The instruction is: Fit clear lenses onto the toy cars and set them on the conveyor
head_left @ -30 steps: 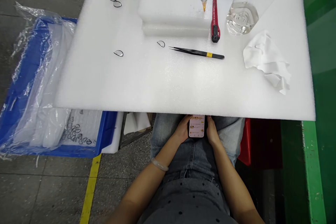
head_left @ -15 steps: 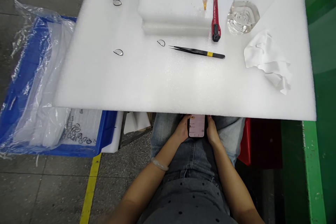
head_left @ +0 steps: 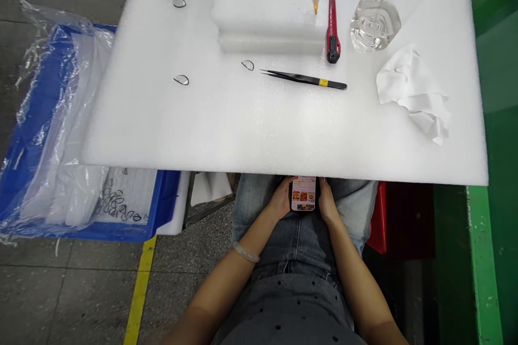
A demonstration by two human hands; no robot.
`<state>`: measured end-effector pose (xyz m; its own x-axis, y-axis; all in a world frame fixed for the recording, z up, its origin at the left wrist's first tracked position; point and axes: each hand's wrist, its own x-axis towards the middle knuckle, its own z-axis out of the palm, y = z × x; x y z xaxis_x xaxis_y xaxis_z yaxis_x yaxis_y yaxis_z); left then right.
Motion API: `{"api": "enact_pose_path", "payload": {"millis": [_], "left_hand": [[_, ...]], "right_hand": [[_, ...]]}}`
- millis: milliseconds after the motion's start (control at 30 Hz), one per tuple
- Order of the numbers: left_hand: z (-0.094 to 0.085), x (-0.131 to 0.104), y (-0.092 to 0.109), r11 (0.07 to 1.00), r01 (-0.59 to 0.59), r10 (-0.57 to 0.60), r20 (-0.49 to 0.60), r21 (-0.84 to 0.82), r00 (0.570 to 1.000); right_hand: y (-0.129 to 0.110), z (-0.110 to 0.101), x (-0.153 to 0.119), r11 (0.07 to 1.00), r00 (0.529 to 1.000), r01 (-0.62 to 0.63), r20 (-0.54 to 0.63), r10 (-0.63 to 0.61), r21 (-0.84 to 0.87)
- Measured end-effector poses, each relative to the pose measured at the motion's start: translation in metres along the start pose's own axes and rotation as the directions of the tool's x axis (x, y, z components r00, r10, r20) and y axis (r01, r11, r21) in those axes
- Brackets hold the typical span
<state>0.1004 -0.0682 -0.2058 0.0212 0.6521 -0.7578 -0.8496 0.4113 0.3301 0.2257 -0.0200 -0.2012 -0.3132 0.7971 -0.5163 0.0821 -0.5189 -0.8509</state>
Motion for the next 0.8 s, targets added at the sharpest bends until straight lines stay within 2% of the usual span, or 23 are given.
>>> {"api": "enact_pose_path", "payload": {"millis": [300, 800], "left_hand": [[0.0021, -0.0036, 0.0022, 1.000, -0.023, 0.023, -0.014, 0.000, 1.000], [-0.0021, -0.0050, -0.0002, 0.993, -0.086, 0.084, 0.036, 0.083, 0.996]], "right_hand": [[0.0009, -0.0006, 0.0004, 1.000, 1.000, 0.005, -0.008, -0.005, 0.007], [0.0061, -0.0003, 0.0005, 0.994, 0.999, 0.009, 0.036, -0.013, 0.106]]}}
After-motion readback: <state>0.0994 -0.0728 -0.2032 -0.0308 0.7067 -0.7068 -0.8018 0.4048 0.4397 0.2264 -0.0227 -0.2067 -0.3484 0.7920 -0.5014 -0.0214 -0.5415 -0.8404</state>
